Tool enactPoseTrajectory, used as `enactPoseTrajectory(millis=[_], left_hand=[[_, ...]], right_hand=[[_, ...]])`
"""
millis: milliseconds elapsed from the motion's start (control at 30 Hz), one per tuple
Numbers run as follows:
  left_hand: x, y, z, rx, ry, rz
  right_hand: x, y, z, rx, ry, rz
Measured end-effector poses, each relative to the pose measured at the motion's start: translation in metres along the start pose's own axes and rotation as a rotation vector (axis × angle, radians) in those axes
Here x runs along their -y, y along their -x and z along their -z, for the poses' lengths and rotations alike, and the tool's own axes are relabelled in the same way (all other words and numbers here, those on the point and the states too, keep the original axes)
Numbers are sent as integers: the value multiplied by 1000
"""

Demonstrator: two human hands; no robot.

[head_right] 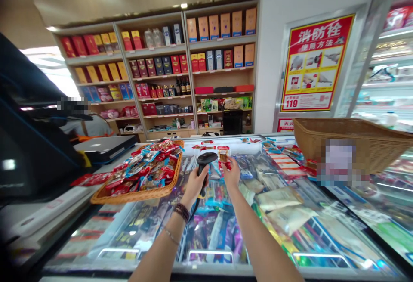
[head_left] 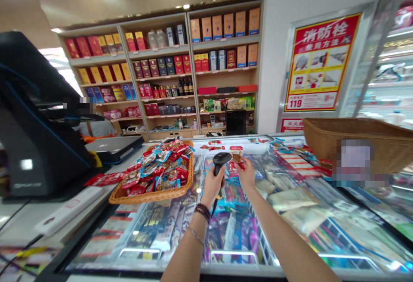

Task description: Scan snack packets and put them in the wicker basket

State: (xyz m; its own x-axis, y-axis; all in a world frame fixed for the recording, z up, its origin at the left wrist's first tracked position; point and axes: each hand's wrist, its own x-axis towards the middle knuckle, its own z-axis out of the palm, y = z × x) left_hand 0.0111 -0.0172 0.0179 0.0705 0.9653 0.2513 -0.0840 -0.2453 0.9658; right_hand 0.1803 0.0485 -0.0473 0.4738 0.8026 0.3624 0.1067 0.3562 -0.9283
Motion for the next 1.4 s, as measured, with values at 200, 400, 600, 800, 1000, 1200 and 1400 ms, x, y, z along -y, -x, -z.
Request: enactPoseTrajectory(millis=[200, 400, 600, 800, 1000, 1200, 1400], left_hand=[[-7, 5, -7, 9, 56, 23], [-12, 6, -7, 15, 77, 42], [-12, 3, -4, 26, 91, 14], [-13, -1, -3, 17, 82, 12], [-12, 0, -2, 47, 65, -6], [-10, -1, -3, 47, 74, 7], [-17, 1, -2, 21, 86, 11]], right_hand=[[2, -12, -9, -53, 127, 104], [-3, -13, -12, -64, 163, 148], [-8, -16, -12, -77, 179, 129], [-4, -14, -11, -74, 216, 108], [-1, -12, -14, -76, 226, 114], [-2, -12, -14, -92, 234, 124], [-2, -12, -9, -65, 204, 131]])
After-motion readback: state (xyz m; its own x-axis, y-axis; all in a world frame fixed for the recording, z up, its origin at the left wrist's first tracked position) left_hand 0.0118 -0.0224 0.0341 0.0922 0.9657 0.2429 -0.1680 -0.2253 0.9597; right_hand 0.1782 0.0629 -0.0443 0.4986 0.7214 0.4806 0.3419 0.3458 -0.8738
